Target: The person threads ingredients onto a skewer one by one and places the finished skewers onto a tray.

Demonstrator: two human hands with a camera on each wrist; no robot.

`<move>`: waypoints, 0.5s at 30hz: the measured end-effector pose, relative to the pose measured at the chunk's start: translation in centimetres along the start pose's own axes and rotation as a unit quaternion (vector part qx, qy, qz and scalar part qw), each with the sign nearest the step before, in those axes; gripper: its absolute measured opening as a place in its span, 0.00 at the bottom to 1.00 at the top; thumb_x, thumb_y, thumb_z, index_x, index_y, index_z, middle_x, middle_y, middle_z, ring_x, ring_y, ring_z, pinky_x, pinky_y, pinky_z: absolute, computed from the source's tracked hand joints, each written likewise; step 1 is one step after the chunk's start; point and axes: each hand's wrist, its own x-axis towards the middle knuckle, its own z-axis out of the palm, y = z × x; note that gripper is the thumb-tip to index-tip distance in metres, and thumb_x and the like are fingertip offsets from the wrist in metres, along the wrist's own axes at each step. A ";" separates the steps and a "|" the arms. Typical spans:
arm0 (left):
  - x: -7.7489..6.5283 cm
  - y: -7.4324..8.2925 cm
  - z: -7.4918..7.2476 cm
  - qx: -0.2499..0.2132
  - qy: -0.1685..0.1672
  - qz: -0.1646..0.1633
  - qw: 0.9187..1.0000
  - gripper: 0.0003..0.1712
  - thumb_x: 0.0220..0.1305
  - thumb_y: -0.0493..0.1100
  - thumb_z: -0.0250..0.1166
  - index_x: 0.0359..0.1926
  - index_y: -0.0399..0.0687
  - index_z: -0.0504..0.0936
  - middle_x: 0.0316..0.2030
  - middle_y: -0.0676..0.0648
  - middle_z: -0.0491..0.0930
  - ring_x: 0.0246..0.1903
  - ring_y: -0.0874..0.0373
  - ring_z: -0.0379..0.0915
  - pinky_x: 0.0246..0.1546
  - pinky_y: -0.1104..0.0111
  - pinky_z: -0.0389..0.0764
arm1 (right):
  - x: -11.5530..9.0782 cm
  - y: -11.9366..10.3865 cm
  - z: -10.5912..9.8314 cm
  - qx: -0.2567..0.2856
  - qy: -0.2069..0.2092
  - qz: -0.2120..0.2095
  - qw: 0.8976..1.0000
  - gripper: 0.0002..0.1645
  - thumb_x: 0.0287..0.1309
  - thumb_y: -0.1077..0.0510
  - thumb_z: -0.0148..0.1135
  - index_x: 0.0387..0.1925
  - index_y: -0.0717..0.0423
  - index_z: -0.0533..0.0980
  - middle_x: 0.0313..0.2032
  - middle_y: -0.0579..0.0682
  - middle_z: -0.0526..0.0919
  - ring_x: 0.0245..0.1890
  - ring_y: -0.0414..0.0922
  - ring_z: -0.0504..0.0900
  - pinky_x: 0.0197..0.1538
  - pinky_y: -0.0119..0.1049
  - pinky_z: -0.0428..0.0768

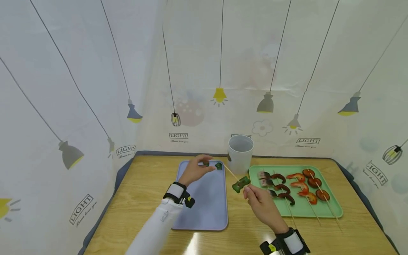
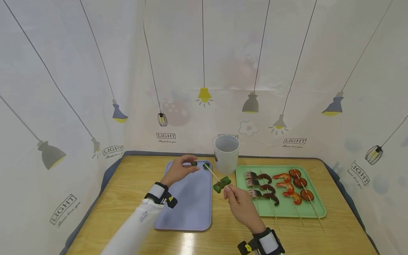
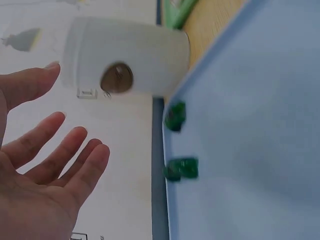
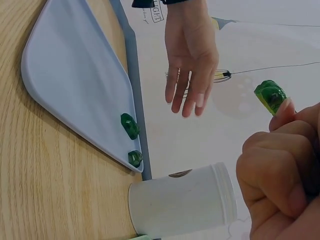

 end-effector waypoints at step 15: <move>4.5 -2.4 -0.6 0.206 -0.043 -0.005 0.978 0.25 0.67 0.37 0.70 0.63 0.38 0.79 0.63 0.38 0.78 0.65 0.40 0.72 0.65 0.49 0.77 | -0.3 0.8 -0.6 0.005 0.004 0.010 1.000 0.20 0.81 0.53 0.46 0.28 0.49 0.74 0.15 0.39 0.60 0.13 0.31 0.56 0.19 0.27 0.59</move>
